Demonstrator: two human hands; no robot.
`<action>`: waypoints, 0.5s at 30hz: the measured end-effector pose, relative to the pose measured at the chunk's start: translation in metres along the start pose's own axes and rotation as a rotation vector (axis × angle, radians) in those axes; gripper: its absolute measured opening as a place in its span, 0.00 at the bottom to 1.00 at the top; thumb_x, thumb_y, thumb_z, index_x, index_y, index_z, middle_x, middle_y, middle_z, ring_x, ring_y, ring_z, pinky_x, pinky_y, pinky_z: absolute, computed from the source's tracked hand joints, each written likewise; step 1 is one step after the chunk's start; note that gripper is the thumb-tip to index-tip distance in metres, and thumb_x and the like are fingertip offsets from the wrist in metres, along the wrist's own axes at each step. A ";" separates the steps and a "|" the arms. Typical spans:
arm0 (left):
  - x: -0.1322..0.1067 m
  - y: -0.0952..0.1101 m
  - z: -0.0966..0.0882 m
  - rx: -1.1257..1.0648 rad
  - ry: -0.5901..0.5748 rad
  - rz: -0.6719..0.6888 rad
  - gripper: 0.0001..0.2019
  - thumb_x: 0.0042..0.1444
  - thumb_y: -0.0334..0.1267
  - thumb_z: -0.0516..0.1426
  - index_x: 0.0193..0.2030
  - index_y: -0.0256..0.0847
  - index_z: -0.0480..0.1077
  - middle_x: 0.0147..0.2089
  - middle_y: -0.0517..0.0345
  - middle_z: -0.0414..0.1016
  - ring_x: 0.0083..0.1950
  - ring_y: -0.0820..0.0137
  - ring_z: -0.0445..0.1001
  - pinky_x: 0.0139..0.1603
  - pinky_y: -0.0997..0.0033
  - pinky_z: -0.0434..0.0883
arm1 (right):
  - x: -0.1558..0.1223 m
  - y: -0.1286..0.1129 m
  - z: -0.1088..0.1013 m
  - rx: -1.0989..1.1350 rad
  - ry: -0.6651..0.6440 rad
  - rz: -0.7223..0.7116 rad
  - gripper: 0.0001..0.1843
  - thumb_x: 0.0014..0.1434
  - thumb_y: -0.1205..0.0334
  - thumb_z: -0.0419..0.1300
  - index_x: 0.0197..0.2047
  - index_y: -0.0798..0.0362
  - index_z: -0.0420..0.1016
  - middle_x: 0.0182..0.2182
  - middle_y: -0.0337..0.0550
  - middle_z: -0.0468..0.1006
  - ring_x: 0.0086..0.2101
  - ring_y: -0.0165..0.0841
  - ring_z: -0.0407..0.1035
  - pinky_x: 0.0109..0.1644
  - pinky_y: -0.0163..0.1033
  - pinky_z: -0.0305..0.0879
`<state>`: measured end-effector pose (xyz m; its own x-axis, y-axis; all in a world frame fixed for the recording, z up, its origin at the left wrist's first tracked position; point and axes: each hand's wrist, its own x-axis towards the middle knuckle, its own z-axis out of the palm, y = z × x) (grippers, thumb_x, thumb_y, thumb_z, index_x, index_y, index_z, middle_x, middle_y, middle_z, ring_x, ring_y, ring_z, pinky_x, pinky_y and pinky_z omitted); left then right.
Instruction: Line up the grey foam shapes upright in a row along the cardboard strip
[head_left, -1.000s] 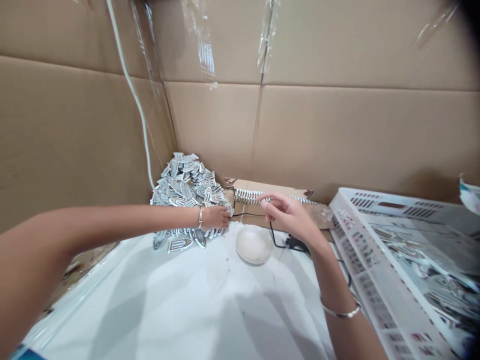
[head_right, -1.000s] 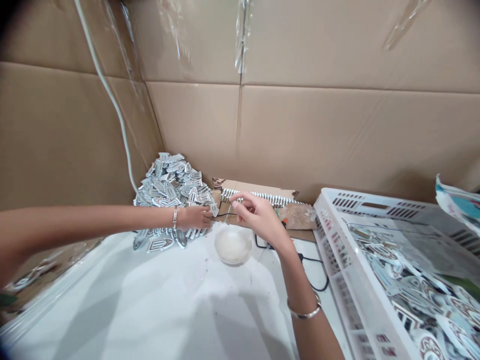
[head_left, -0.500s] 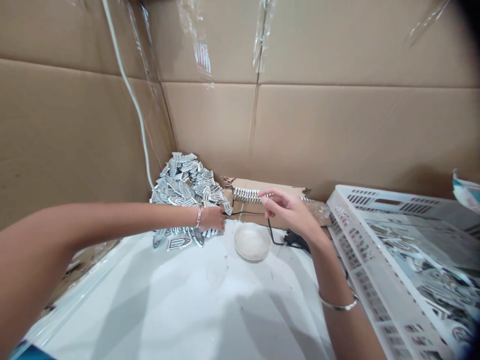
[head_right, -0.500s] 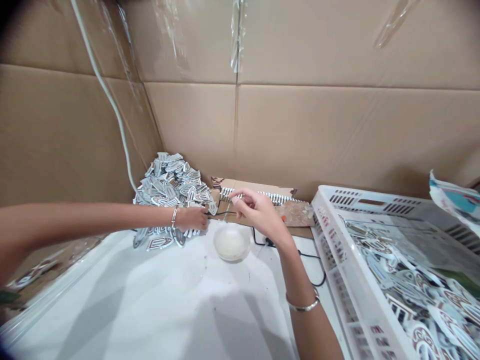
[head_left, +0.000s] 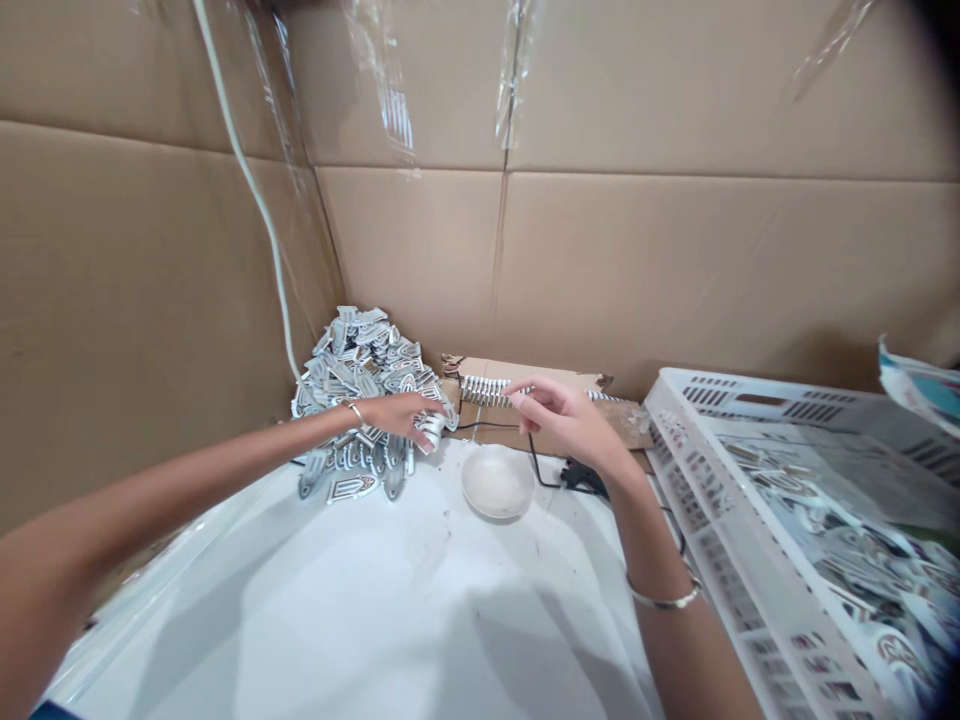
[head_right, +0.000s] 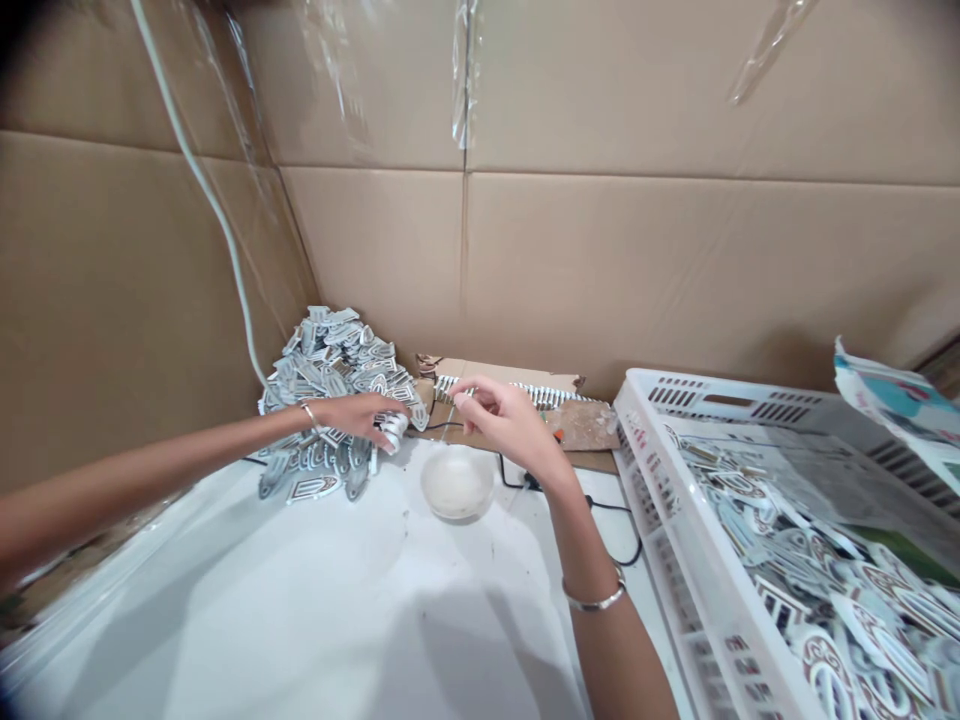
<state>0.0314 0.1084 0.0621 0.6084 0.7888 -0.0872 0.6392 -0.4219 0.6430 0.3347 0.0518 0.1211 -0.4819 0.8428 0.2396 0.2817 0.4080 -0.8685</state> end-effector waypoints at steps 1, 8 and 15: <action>-0.004 0.000 0.000 -0.109 0.060 -0.035 0.23 0.38 0.50 0.71 0.41 0.45 0.77 0.41 0.56 0.80 0.44 0.58 0.75 0.45 0.68 0.67 | 0.001 0.001 0.001 0.007 -0.007 0.002 0.13 0.63 0.54 0.55 0.46 0.50 0.75 0.24 0.37 0.73 0.28 0.31 0.68 0.35 0.36 0.62; -0.007 0.018 0.033 -0.847 0.480 -0.090 0.23 0.48 0.56 0.67 0.42 0.39 0.74 0.43 0.53 0.78 0.47 0.63 0.75 0.48 0.65 0.72 | 0.012 0.013 0.029 -0.083 -0.046 -0.003 0.12 0.62 0.55 0.56 0.45 0.50 0.75 0.39 0.43 0.77 0.34 0.32 0.69 0.39 0.38 0.65; 0.018 0.061 0.056 -0.948 0.596 -0.115 0.25 0.50 0.58 0.65 0.43 0.39 0.75 0.46 0.51 0.78 0.46 0.64 0.76 0.44 0.67 0.74 | 0.020 0.034 0.057 -0.229 0.123 -0.062 0.19 0.66 0.51 0.52 0.55 0.51 0.69 0.49 0.51 0.73 0.44 0.38 0.69 0.49 0.43 0.64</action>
<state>0.1074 0.0717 0.0569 0.0850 0.9959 0.0311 -0.0930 -0.0231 0.9954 0.2872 0.0622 0.0716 -0.4035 0.8443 0.3527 0.4414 0.5173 -0.7332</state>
